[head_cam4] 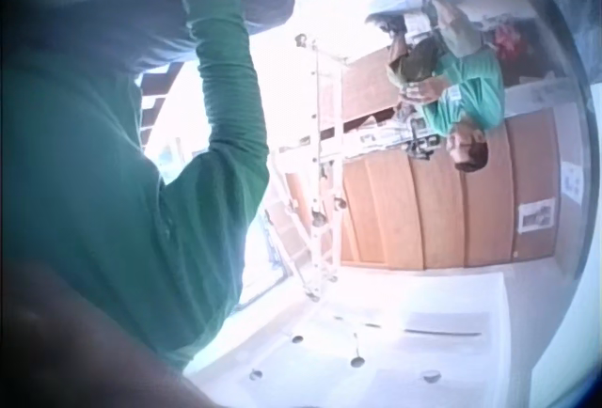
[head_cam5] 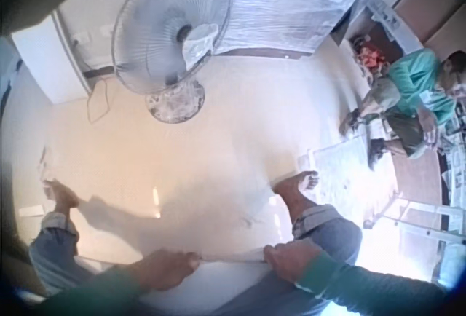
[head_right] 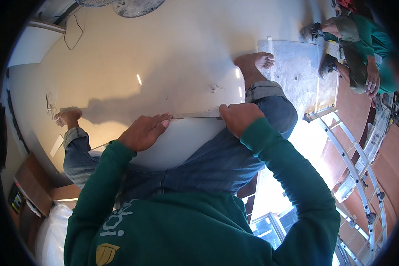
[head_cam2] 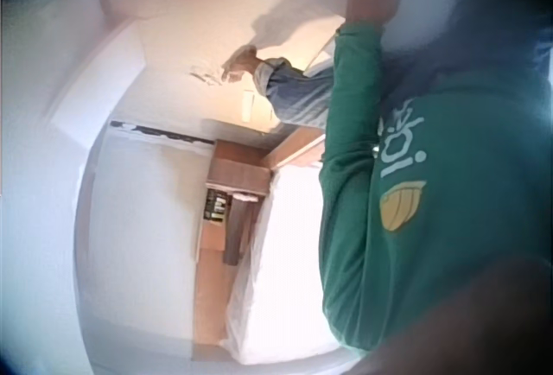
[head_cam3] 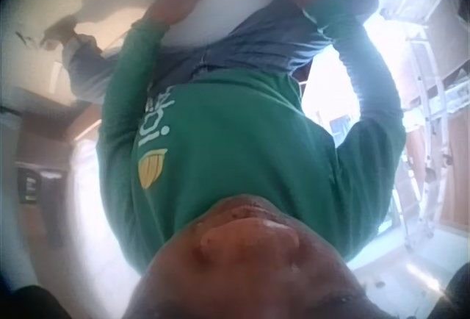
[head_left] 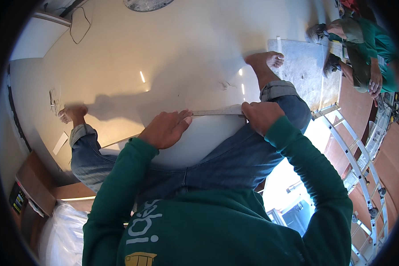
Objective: The person uses a utility knife and a ruler to cut a white board on a wooden surface. They then wipe the board with a cloth and measure it with a ruler while sitting on the floor.
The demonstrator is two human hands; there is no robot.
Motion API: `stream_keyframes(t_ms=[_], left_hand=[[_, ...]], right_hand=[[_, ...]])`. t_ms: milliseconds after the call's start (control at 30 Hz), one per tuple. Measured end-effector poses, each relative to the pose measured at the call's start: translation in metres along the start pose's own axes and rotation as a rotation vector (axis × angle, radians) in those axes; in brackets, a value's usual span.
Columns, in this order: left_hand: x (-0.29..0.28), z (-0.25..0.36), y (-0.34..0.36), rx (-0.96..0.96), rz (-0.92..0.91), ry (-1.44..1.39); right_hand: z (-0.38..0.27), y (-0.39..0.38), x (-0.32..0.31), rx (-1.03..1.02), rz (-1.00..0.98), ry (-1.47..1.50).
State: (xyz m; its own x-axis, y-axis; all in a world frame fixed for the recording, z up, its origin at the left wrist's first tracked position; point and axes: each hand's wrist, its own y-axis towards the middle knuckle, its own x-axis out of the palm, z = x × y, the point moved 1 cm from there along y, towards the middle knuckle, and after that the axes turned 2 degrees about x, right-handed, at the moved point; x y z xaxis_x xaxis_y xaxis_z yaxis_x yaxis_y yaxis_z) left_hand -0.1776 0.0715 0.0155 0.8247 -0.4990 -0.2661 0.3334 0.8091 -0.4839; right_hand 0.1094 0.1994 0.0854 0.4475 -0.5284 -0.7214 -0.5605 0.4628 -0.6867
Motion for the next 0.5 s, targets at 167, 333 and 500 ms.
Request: stream_keyframes(t_ms=[167,333,500], left_hand=[[0.001,0.004,0.008,-0.034,-0.035,-0.010],[0.014,-0.001,0.011,0.078,0.057,-0.015],[0.009,-0.002,0.030,-0.104,-0.130,0.021]], right_hand=[[0.012,0.001,0.006,-0.034,0.057,0.057],[0.019,-0.006,0.005,0.021,-0.025,0.047],[0.027,0.005,0.021,-0.023,0.059,0.022]])
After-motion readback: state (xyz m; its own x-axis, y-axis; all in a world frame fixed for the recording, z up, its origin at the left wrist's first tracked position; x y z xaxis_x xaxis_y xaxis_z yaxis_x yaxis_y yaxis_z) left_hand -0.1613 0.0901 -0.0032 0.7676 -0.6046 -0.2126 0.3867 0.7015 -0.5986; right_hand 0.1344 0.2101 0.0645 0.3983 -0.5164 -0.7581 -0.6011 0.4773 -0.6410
